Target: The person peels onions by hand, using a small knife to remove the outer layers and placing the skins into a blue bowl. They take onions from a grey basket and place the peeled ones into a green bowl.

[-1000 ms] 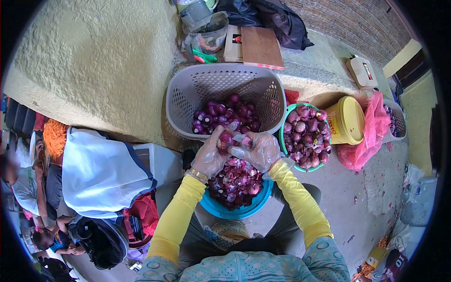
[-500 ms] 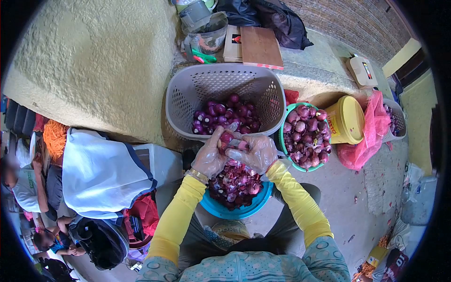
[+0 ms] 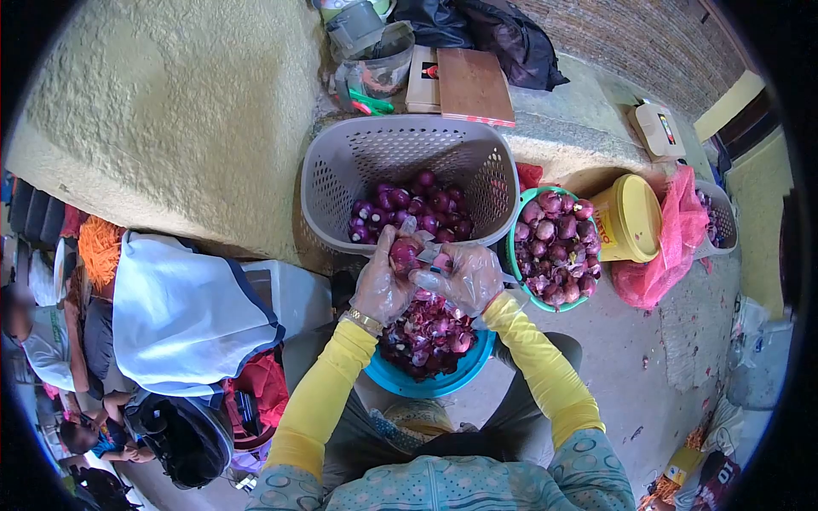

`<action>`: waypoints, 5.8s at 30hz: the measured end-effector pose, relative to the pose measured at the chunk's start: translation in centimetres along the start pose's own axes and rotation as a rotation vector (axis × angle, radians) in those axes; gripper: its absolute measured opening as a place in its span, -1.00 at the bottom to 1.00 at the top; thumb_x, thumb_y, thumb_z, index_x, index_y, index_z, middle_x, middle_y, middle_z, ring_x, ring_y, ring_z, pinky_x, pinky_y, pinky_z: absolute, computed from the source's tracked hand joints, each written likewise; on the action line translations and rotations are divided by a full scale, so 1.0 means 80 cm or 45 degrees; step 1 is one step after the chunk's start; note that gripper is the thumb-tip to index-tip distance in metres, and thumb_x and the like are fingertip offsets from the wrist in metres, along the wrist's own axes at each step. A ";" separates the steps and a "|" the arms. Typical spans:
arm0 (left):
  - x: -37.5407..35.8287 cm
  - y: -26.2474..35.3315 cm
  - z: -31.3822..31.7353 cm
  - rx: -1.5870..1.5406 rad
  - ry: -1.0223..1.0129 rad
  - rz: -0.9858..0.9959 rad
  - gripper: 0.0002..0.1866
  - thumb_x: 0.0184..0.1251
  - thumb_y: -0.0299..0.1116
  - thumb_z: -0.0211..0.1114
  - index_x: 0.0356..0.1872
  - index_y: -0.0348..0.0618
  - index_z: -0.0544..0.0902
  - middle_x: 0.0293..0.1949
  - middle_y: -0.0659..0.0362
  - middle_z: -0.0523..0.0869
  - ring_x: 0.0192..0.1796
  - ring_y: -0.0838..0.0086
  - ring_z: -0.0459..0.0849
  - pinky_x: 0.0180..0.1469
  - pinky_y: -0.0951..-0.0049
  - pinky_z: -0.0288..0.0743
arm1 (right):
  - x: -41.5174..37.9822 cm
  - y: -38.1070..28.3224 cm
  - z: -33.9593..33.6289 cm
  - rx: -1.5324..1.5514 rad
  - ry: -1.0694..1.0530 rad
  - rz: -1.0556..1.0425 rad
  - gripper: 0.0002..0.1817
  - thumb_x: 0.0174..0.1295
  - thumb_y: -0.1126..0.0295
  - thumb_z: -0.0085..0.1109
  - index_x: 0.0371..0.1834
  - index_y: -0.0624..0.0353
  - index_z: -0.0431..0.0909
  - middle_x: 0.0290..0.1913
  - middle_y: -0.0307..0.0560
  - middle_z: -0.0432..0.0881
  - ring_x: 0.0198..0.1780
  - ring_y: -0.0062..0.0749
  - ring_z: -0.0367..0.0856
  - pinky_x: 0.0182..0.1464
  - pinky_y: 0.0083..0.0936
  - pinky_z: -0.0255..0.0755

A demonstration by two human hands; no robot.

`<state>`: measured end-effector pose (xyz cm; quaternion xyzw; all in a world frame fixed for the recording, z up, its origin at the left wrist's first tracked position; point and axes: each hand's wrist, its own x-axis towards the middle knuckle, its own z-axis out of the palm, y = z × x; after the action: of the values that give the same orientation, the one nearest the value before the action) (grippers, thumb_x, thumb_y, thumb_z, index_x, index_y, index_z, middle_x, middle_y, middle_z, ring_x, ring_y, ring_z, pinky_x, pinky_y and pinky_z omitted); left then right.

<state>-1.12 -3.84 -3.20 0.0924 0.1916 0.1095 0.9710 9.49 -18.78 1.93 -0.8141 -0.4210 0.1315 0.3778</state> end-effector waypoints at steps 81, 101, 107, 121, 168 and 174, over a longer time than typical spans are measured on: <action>-0.004 -0.002 0.015 0.177 0.105 0.036 -0.53 0.68 0.04 0.07 0.17 -0.21 0.57 0.06 0.04 0.73 0.10 0.28 0.72 0.23 0.21 0.66 | 0.005 0.003 -0.017 -0.186 -0.012 -0.006 -0.38 0.01 -0.35 0.46 -0.44 0.06 0.70 -0.46 0.02 0.71 -0.40 0.04 0.72 -0.28 -0.10 0.58; -0.010 0.008 0.020 0.515 -0.105 -0.011 -0.50 0.69 -0.15 0.11 0.44 -0.26 0.47 -0.13 0.25 0.69 0.14 0.42 0.69 0.29 0.28 0.57 | 0.008 0.015 -0.025 -0.312 -0.013 -0.113 -0.27 -0.11 -0.42 0.50 -0.41 0.14 0.72 -0.53 0.10 0.67 -0.43 0.06 0.71 -0.32 -0.13 0.55; -0.014 0.007 0.031 0.542 -0.080 -0.025 -0.52 0.69 -0.14 0.12 0.41 -0.26 0.49 -0.10 0.26 0.68 0.09 0.44 0.70 0.26 0.32 0.60 | 0.007 0.020 -0.023 -0.263 -0.038 -0.135 -0.31 -0.05 -0.39 0.49 -0.38 0.12 0.74 -0.54 0.10 0.67 -0.44 0.05 0.71 -0.32 -0.14 0.55; -0.020 0.015 0.028 1.019 -0.033 -0.085 -0.49 0.62 0.02 0.20 0.32 -0.15 0.61 -0.25 0.37 0.46 -0.18 0.66 0.51 -0.07 0.53 0.63 | 0.005 0.012 -0.039 -0.134 -0.364 -0.199 -0.38 0.18 -0.30 0.36 -0.53 0.11 0.74 -0.62 0.05 0.63 -0.51 0.00 0.67 -0.34 -0.19 0.54; 0.001 0.015 0.000 0.506 0.005 0.082 -0.62 0.67 -0.11 0.16 0.20 -0.20 0.62 0.01 0.14 0.75 0.09 0.38 0.74 0.15 0.30 0.69 | -0.001 0.001 0.002 0.109 -0.071 0.078 -0.45 0.06 -0.14 0.58 -0.28 0.18 0.74 -0.50 -0.04 0.62 -0.47 -0.25 0.57 -0.29 -0.32 0.51; -0.006 0.014 0.020 0.482 0.032 0.058 -0.63 0.66 -0.11 0.17 0.17 -0.19 0.63 -0.03 0.15 0.75 0.03 0.40 0.74 0.12 0.30 0.70 | 0.001 0.006 0.002 0.028 -0.078 0.054 -0.44 0.11 -0.24 0.48 -0.26 0.10 0.76 -0.44 0.07 0.74 -0.37 0.01 0.74 -0.22 -0.17 0.61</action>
<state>-1.13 -3.11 -1.32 0.2764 0.2188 0.0946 0.9310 9.71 -18.79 1.49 -0.8142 -0.4135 0.1692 0.3708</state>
